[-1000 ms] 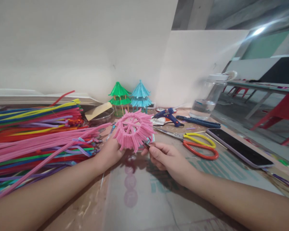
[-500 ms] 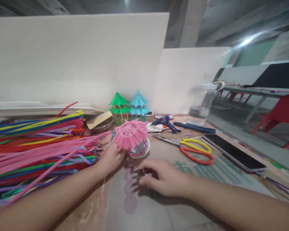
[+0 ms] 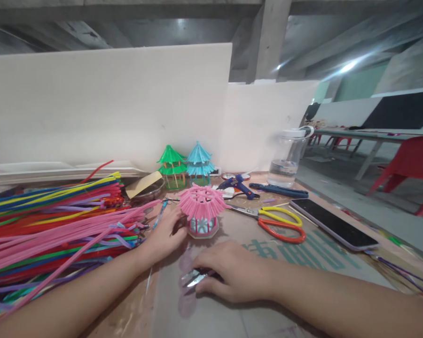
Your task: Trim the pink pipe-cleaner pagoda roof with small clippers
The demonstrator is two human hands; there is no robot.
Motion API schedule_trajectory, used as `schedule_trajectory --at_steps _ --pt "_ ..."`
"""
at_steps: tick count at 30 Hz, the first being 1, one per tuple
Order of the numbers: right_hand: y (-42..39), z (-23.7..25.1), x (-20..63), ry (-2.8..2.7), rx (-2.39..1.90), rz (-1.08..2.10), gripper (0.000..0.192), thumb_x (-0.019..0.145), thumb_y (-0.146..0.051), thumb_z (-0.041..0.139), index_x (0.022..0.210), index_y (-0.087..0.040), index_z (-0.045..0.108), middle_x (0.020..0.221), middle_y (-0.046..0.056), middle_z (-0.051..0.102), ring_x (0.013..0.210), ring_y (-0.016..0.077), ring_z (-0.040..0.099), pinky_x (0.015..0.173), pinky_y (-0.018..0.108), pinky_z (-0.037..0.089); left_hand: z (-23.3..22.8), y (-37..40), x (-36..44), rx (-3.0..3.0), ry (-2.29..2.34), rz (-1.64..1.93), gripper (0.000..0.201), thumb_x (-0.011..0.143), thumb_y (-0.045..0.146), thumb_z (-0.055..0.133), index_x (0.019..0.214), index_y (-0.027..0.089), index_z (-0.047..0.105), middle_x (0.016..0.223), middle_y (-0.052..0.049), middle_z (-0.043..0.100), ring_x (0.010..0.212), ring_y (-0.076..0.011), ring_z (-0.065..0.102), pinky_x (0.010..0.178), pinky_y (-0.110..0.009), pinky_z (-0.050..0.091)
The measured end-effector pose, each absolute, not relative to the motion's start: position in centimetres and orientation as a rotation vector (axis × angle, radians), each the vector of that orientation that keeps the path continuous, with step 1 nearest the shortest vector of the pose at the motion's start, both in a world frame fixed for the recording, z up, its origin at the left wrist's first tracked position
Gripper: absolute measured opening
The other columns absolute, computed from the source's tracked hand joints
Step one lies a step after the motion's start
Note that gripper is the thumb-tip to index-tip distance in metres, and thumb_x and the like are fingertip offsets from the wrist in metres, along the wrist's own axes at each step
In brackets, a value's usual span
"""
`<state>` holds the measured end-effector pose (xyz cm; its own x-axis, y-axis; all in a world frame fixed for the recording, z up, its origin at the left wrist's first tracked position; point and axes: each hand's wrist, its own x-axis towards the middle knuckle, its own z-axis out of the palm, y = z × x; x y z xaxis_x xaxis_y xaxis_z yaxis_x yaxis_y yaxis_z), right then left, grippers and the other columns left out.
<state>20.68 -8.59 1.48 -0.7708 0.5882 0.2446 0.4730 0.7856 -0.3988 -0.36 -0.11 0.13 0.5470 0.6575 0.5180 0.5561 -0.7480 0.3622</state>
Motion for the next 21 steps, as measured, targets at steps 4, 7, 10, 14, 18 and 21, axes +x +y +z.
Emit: schedule_trajectory --at_steps 4,7,10,14,18,21 --pt "-8.64 1.48 20.74 -2.601 -0.825 0.478 0.029 0.095 -0.037 0.062 0.116 -0.02 0.073 0.1 0.008 0.079 0.09 0.0211 0.071 0.076 0.027 0.047 0.37 -0.39 -0.08 2.65 1.025 0.971 0.02 0.087 0.04 0.058 0.08 0.021 0.057 0.08 -0.003 0.061 0.081 -0.0225 0.058 0.076 -0.034 0.053" --pt "-8.58 1.33 20.8 -2.583 -0.815 0.488 0.03 0.095 -0.036 0.063 0.118 -0.019 0.072 0.102 0.009 0.079 0.092 0.0214 0.071 0.078 0.028 0.047 0.13 -0.18 -0.05 2.638 1.014 0.943 0.016 0.088 0.032 0.055 0.077 0.02 0.056 0.078 -0.002 0.06 0.075 -0.0191 0.056 0.07 -0.03 0.05" --pt "-8.56 1.3 20.85 -2.571 -0.802 0.498 0.03 0.095 -0.035 0.063 0.12 -0.02 0.072 0.103 0.009 0.079 0.091 0.0211 0.071 0.079 0.028 0.047 -0.02 -0.05 -0.13 2.627 1.036 0.945 0.011 0.086 0.024 0.052 0.077 0.02 0.055 0.075 -0.001 0.059 0.071 -0.0172 0.054 0.065 -0.028 0.047" --pt "-8.59 1.45 20.86 -2.577 -0.795 0.512 0.028 0.096 -0.034 0.063 0.118 -0.02 0.073 0.102 0.008 0.079 0.089 0.0204 0.071 0.078 0.028 0.047 0.12 -0.32 0.0 2.647 1.029 0.967 0.016 0.084 0.029 0.054 0.071 0.021 0.05 0.075 0.0 0.056 0.074 -0.0185 0.054 0.068 -0.03 0.047" --pt "-8.57 1.42 20.78 -2.592 -0.829 0.472 0.029 0.095 -0.035 0.064 0.114 -0.016 0.075 0.1 0.011 0.079 0.088 0.0222 0.071 0.077 0.029 0.047 0.12 -0.66 0.31 2.574 1.004 0.915 0.029 0.085 0.043 0.059 0.068 0.021 0.051 0.071 0.0 0.053 0.071 -0.0178 0.052 0.066 -0.029 0.046" --pt "-8.57 1.27 20.73 -2.601 -0.844 0.458 0.031 0.095 -0.036 0.064 0.115 -0.015 0.074 0.099 0.012 0.079 0.088 0.0236 0.072 0.076 0.03 0.048 0.17 -0.86 0.46 2.521 1.041 0.863 0.032 0.086 0.047 0.06 0.07 0.02 0.056 0.067 0.001 0.054 0.068 -0.0173 0.052 0.064 -0.029 0.044"
